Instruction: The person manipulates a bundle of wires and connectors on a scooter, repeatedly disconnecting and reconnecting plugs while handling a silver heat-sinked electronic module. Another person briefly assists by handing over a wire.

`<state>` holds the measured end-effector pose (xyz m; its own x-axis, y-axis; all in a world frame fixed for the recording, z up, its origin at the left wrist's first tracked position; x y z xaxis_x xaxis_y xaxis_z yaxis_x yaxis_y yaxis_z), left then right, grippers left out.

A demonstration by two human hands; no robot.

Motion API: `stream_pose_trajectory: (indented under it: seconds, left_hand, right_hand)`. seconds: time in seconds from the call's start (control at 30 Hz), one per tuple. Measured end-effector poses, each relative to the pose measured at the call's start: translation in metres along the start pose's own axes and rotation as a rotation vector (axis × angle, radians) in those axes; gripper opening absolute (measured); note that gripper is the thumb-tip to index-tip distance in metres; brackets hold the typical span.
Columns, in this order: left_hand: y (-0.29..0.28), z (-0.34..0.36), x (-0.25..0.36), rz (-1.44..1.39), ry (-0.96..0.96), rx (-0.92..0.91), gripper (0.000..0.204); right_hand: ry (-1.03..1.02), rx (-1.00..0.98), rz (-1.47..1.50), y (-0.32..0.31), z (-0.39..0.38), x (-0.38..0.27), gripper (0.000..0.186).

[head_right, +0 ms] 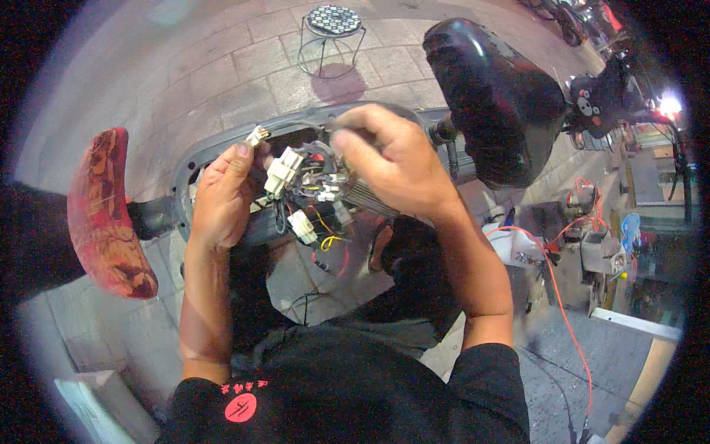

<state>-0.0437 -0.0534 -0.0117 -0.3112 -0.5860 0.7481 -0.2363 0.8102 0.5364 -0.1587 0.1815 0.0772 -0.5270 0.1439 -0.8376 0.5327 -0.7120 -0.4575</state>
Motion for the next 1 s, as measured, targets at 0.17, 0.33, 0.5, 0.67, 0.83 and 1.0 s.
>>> stream_pose_trajectory:
  seconds: [0.17,0.33,0.5,0.67,0.83,1.0]
  left_hand:
    - [0.006,0.003,0.000,-0.041,-0.034,-0.009,0.035]
    - [0.005,0.001,0.016,0.235,0.092,0.034,0.034]
    - [0.012,0.012,0.059,0.622,0.156,0.099,0.029]
    - [0.000,0.023,0.055,0.425,0.010,0.012,0.031]
    - [-0.010,0.025,0.049,0.476,0.072,-0.051,0.034]
    - [-0.003,0.020,0.048,0.502,0.072,-0.059,0.033]
  right_hand:
    - [0.012,-0.176,-0.118,0.002,-0.003,-0.016,0.044]
    - [-0.304,-0.286,-0.394,0.018,0.010,-0.012,0.029]
    - [-0.416,-0.058,-0.322,-0.012,-0.031,0.004,0.028]
    - [-0.588,0.007,-0.361,0.005,-0.057,0.000,0.044]
    - [-0.608,0.030,-0.417,0.019,-0.075,-0.009,0.049]
    - [-0.644,0.037,-0.479,0.028,-0.087,-0.011,0.049]
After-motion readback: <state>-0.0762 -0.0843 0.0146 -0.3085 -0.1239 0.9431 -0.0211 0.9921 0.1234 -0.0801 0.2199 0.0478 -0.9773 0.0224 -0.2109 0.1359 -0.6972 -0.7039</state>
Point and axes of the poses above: each hand's wrist, its own z-axis towards the middle knuckle, its own y-axis out of the palm, x = y × z, the point moved 3 cm from there along z, towards the middle knuckle, and after that the axes turned 14 degrees about -y, right-handed, at the moved point
